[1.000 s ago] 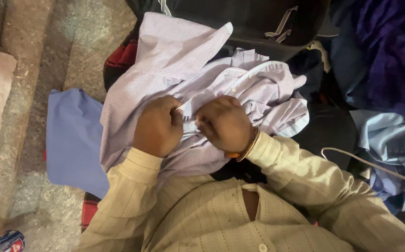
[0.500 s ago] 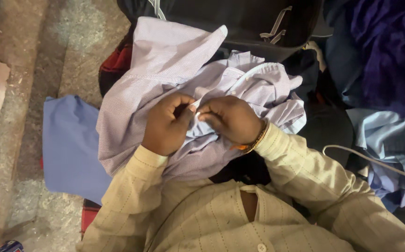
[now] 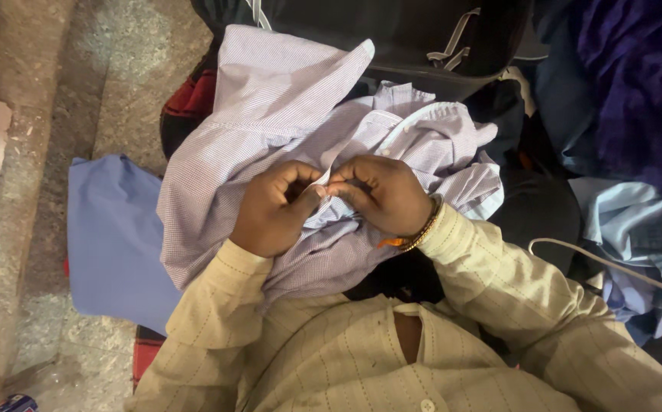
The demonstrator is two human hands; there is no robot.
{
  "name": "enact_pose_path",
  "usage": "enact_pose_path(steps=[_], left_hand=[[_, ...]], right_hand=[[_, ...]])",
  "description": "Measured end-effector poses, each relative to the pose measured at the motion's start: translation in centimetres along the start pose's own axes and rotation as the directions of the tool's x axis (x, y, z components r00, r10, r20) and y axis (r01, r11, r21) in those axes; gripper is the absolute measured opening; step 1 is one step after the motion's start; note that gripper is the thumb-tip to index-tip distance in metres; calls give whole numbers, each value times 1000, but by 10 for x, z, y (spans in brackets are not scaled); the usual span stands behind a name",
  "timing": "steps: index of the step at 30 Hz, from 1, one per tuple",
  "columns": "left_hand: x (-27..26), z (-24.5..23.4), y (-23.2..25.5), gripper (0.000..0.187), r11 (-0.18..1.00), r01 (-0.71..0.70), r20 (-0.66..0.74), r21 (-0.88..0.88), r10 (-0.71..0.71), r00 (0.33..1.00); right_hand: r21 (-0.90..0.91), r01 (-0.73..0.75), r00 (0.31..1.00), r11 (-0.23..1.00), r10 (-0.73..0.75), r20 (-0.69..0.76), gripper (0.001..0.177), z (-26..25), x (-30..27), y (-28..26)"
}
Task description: The person buttons a light-colored striped shirt and a purple plaid shirt, then folds them and places them into a suitcase. The task involves handling the shirts by hand to fasten buttons and fold the fabric neatly.
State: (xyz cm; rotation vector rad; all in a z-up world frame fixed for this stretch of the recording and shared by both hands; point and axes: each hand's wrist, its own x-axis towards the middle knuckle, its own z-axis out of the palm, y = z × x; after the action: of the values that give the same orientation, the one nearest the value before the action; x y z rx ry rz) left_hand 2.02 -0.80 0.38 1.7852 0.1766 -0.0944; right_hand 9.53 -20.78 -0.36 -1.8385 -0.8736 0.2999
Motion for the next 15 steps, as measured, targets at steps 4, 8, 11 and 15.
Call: enact_pose_path(steps=[4, 8, 11, 15], left_hand=[[-1, -3, -2, 14, 983, 73, 70, -168, -62, 996], [-3, -2, -8, 13, 983, 8, 45, -182, 0, 999], [-2, 0, -9, 12, 979, -15, 21, -201, 19, 1000], [-2, 2, -7, 13, 996, -33, -19, -84, 32, 999]], right_hand=[[19, -65, 998, 998, 65, 5, 11, 2, -1, 0], [112, -45, 998, 993, 41, 40, 11, 2, -1, -1], [67, 60, 998, 996, -62, 23, 17, -3, 0, 0], [76, -51, 998, 996, 53, -30, 16, 6, -2, 0]])
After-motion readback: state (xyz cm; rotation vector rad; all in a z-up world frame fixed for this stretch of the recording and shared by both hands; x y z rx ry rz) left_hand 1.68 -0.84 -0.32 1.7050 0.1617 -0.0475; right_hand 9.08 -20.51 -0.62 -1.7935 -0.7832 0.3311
